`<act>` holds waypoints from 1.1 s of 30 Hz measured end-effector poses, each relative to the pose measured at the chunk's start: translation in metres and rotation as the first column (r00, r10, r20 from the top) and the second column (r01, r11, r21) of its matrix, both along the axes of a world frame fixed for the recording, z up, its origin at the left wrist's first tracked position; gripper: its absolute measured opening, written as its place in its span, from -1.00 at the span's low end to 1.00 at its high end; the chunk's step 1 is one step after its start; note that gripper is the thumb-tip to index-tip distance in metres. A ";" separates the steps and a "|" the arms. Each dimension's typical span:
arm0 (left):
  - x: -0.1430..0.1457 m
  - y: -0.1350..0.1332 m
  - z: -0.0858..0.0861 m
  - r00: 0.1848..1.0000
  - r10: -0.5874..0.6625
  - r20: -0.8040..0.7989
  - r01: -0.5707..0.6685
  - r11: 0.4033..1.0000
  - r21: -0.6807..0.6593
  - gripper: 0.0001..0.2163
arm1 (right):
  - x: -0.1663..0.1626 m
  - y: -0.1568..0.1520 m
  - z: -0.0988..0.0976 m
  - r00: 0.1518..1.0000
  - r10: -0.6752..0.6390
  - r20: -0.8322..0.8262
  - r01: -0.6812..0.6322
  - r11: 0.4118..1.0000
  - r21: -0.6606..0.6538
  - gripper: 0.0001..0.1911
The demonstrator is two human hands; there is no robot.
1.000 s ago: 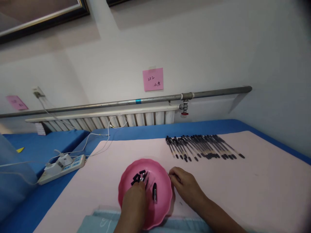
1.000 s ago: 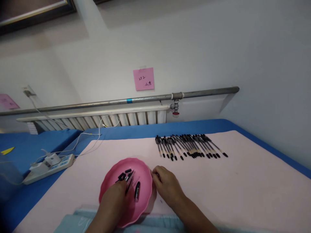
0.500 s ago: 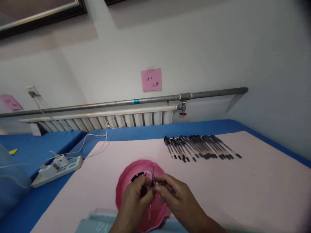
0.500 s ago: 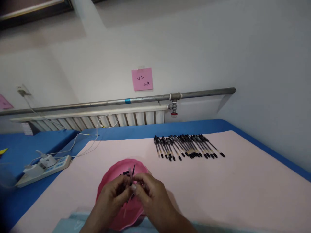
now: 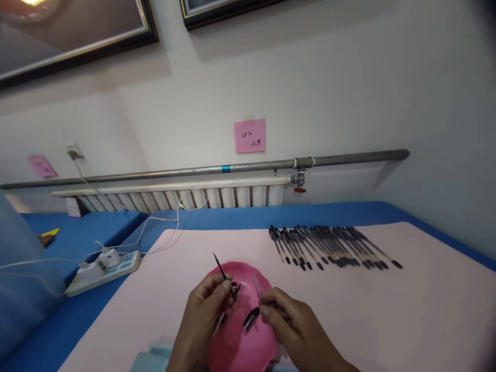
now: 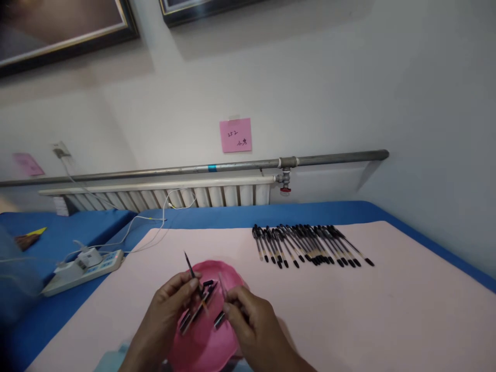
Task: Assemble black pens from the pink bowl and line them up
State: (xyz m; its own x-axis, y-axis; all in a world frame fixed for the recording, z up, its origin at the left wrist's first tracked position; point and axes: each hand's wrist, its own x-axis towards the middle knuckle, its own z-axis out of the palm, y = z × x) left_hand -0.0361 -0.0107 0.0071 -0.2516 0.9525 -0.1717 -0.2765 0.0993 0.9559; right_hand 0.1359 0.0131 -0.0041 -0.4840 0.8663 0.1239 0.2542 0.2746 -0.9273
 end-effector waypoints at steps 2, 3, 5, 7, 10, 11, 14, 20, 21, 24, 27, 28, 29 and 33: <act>-0.006 0.002 0.003 0.986 0.081 0.143 -0.085 0.996 0.019 -0.78 | -0.001 -0.002 0.002 0.999 0.022 0.031 -0.022 1.000 -0.008 -0.77; -0.008 0.002 0.004 0.975 0.104 0.196 -0.111 0.994 0.024 -0.78 | -0.002 -0.004 0.003 0.998 0.031 0.053 -0.030 0.999 -0.014 -0.76; -0.010 0.003 0.006 0.954 0.137 0.267 -0.150 0.988 0.030 -0.76 | -0.004 -0.006 0.002 0.995 0.046 0.092 -0.044 0.999 -0.016 -0.76; -0.010 0.003 0.008 0.938 0.172 0.301 -0.194 0.980 0.044 -0.74 | -0.005 -0.007 0.002 0.991 0.056 0.118 -0.057 0.998 0.001 -0.76; -0.010 0.003 0.010 0.925 0.204 0.320 -0.238 0.969 0.068 -0.75 | -0.006 -0.007 0.000 0.987 0.069 0.147 -0.076 0.996 0.039 -0.78; -0.010 0.003 0.010 0.924 0.204 0.323 -0.238 0.969 0.071 -0.75 | -0.007 -0.008 0.000 0.985 0.075 0.157 -0.084 0.995 0.045 -0.79; -0.008 0.002 0.009 0.934 0.174 0.312 -0.206 0.976 0.071 -0.78 | -0.007 -0.008 0.000 0.980 0.085 0.179 -0.096 0.994 0.058 -0.80; -0.009 0.000 0.010 0.938 0.165 0.305 -0.196 0.978 0.073 -0.75 | -0.007 -0.010 0.000 0.979 0.073 0.192 -0.087 0.994 0.062 -0.82; -0.010 0.000 0.010 0.936 0.173 0.307 -0.204 0.976 0.072 -0.74 | -0.007 -0.010 0.000 0.979 0.071 0.193 -0.084 0.995 0.061 -0.83; -0.010 0.000 0.011 0.939 0.179 0.293 -0.207 0.976 0.067 -0.73 | -0.007 -0.011 0.000 0.979 0.065 0.195 -0.077 0.995 0.058 -0.82; -0.009 -0.001 0.013 0.948 0.168 0.271 -0.191 0.980 0.061 -0.74 | -0.008 -0.011 0.001 0.979 0.057 0.197 -0.070 0.996 0.059 -0.82; -0.008 -0.001 0.013 0.950 0.167 0.263 -0.189 0.980 0.061 -0.74 | -0.008 -0.011 0.002 0.979 0.057 0.198 -0.069 0.996 0.057 -0.82; -0.008 -0.001 0.013 0.952 0.167 0.255 -0.189 0.980 0.062 -0.74 | -0.008 -0.011 0.002 0.978 0.059 0.199 -0.071 0.996 0.054 -0.82; -0.010 -0.001 0.011 0.964 0.175 0.198 -0.192 0.979 0.071 -0.74 | -0.008 -0.011 0.003 0.978 0.056 0.201 -0.072 0.995 0.072 -0.84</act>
